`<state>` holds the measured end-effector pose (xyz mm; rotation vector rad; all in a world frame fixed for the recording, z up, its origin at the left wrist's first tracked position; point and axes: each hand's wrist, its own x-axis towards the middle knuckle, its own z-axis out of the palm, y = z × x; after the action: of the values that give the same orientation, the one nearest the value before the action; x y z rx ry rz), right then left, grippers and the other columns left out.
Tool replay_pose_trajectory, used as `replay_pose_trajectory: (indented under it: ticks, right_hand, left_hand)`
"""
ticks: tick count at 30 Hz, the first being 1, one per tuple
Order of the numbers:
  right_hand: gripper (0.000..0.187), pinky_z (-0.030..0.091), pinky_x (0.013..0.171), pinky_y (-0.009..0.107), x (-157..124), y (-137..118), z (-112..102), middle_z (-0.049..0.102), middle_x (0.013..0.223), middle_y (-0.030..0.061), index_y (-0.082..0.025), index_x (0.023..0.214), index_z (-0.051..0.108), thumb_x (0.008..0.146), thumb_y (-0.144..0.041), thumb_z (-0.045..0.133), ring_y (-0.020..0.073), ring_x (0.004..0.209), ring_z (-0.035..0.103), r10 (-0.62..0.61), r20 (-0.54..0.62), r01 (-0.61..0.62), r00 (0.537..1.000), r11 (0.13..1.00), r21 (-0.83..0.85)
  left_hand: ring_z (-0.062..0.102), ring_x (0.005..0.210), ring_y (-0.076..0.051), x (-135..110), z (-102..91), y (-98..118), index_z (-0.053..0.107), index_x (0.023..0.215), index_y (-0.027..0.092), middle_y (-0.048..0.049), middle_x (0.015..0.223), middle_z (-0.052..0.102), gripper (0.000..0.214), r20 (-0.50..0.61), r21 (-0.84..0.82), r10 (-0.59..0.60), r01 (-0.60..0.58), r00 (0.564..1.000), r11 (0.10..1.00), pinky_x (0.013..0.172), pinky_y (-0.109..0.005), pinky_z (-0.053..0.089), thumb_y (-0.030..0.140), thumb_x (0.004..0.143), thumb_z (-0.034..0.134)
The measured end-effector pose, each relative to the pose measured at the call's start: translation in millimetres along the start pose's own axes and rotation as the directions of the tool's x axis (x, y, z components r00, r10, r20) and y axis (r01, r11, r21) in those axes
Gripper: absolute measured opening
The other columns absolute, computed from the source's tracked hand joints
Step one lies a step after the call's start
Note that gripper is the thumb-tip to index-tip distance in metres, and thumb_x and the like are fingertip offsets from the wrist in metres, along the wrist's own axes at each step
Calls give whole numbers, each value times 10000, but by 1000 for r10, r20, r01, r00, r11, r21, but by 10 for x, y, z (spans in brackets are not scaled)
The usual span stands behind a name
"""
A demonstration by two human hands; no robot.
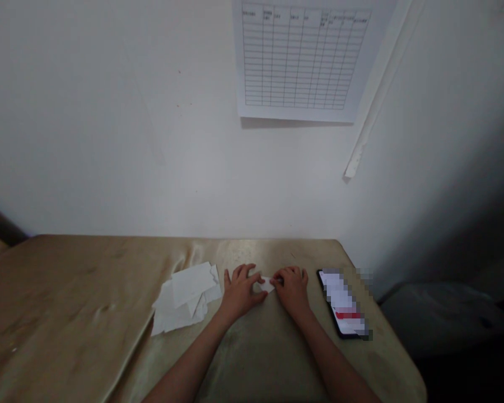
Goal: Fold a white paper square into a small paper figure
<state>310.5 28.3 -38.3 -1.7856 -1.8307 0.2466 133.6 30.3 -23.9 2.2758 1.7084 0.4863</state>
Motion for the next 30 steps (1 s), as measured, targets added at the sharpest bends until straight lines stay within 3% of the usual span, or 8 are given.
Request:
replay_pose_trajectory:
  ticks: [9, 30]
  right_hand:
    - [91, 202, 1075, 465, -3, 2, -9, 692, 1011, 30, -270, 878, 698, 873, -337, 638, 251, 1107, 494, -17, -8, 17, 1000, 997, -78]
    - [102, 212, 1067, 455, 20, 20, 12, 672, 1040, 36, -283, 932, 697, 872, -358, 663, 255, 1082, 493, -16, -16, 15, 1000, 995, -98]
  left_hand:
    - [321, 1418, -323, 2, -8, -9, 684, 1050, 370, 5, 1480, 470, 336, 21, 7, -2, 2, 1000, 1000, 1151, -702, 60, 446, 730, 753]
    - [375, 1363, -300, 11, 15, 21, 694, 1011, 374, 22, 1411, 536, 193, -42, -1, 20, -20, 999, 1000, 1138, -720, 54, 414, 822, 700]
